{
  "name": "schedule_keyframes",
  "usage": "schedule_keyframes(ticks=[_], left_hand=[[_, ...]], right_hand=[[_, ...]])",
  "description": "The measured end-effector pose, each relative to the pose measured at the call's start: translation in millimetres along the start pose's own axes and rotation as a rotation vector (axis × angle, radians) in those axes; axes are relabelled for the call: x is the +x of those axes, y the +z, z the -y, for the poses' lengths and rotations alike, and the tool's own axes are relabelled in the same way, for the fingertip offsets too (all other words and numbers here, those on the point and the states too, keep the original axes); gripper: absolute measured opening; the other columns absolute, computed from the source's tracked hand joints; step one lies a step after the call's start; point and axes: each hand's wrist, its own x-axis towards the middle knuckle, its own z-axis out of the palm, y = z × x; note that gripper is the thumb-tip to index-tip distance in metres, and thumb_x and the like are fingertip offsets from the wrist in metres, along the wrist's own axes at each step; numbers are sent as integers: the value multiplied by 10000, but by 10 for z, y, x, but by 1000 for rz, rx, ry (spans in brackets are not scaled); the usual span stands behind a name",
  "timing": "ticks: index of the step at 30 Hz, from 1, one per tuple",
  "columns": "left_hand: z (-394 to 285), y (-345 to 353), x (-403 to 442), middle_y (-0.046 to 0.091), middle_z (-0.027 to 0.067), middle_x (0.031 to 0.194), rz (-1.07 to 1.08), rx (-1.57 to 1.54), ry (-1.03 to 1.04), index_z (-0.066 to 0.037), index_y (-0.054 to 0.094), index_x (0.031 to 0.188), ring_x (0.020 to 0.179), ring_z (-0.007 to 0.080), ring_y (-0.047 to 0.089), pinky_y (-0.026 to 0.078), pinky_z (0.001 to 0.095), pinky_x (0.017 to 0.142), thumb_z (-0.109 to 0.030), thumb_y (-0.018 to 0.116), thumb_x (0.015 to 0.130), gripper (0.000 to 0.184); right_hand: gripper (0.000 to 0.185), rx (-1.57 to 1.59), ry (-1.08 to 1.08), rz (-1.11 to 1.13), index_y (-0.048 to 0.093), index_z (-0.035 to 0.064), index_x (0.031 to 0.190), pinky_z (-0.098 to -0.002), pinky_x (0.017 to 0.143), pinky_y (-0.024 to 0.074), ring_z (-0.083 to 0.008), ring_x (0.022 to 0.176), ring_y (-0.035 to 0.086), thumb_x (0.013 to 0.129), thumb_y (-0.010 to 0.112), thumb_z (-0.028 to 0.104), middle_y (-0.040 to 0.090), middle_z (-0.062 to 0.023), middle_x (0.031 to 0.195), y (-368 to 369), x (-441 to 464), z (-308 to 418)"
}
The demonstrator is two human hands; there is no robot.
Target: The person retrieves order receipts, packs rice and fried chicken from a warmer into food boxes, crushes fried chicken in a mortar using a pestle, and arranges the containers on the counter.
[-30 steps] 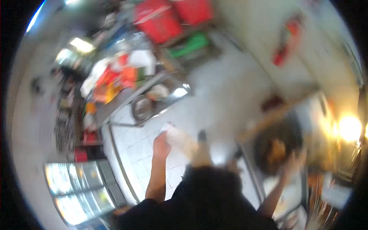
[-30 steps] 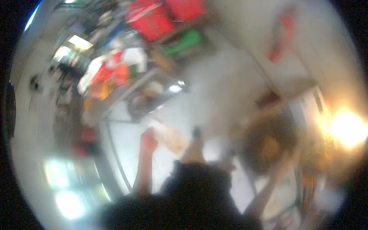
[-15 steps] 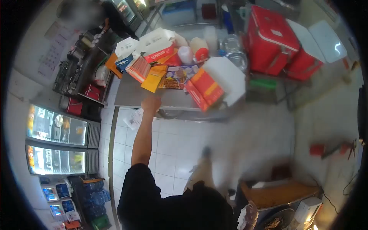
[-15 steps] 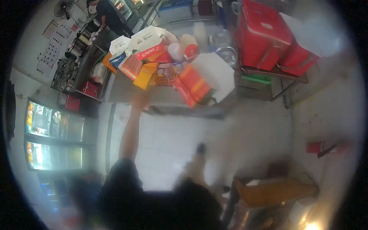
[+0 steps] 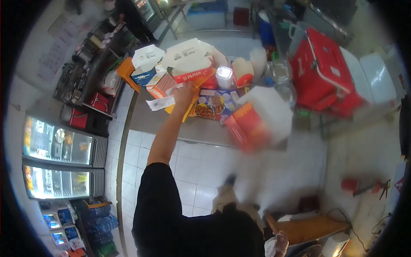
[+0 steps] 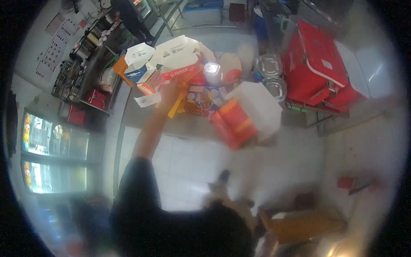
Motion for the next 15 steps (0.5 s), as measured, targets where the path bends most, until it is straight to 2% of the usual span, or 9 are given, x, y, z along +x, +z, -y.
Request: schedule_keyframes(ticks=[2,4,6,8,10,12,13,15], left_hand=[[-140,-383,-95,683,119,1014,48,-50,-20,-76,626,1041,843,293,694,531,488,685,-298,578,883,277],[-77,-539,-246,686,120,1017,95,-101,-36,-76,627,1058,852,287,695,532,481,683,-275,560,887,271],[324,-508,-323,694,119,1010,461,68,-61,-70,609,1103,888,280,693,530,481,714,-317,539,897,328],[1105,-47,-250,700,114,1018,494,84,-339,-76,599,1148,928,297,690,524,479,782,-381,523,902,399],[1353,-540,-108,694,140,1051,189,29,-602,-72,597,1184,999,304,675,514,463,849,-491,605,841,541],[1678,-627,71,684,157,1093,252,-25,-665,-92,573,1250,1052,295,655,507,447,879,-570,688,751,700],[1789,-553,96,684,157,1093,258,-24,-656,-92,573,1250,1052,295,655,507,447,879,-570,688,751,700],[1946,-398,154,678,161,1111,264,-118,-517,-97,613,1205,1085,288,639,507,457,882,-615,748,665,760]], right_hand=[[240,-224,-178,-86,631,41,1117,-336,959,449,-252,1112,571,985,551,225,627,-116,1165,-28,-5,72],[244,-62,-56,-3,625,40,1127,-340,958,450,-251,1115,566,975,560,219,610,-118,1183,-102,30,136],[250,149,148,100,618,39,1137,-345,958,451,-251,1118,560,965,569,214,593,-119,1201,-173,122,266],[259,206,239,144,611,38,1147,-350,957,451,-251,1121,555,955,578,208,576,-121,1220,-222,172,355],[271,232,291,172,605,36,1158,-354,957,452,-250,1125,549,945,587,203,559,-122,1238,-224,183,393],[284,246,333,188,598,35,1168,-359,956,453,-250,1128,544,935,596,197,543,-124,1256,-231,187,417],[291,258,352,196,595,35,1173,-361,956,453,-249,1130,541,930,601,195,534,-125,1266,-222,172,424],[307,274,382,207,588,33,1183,-366,955,454,-249,1133,536,920,610,189,518,-126,1284,-204,137,420]])
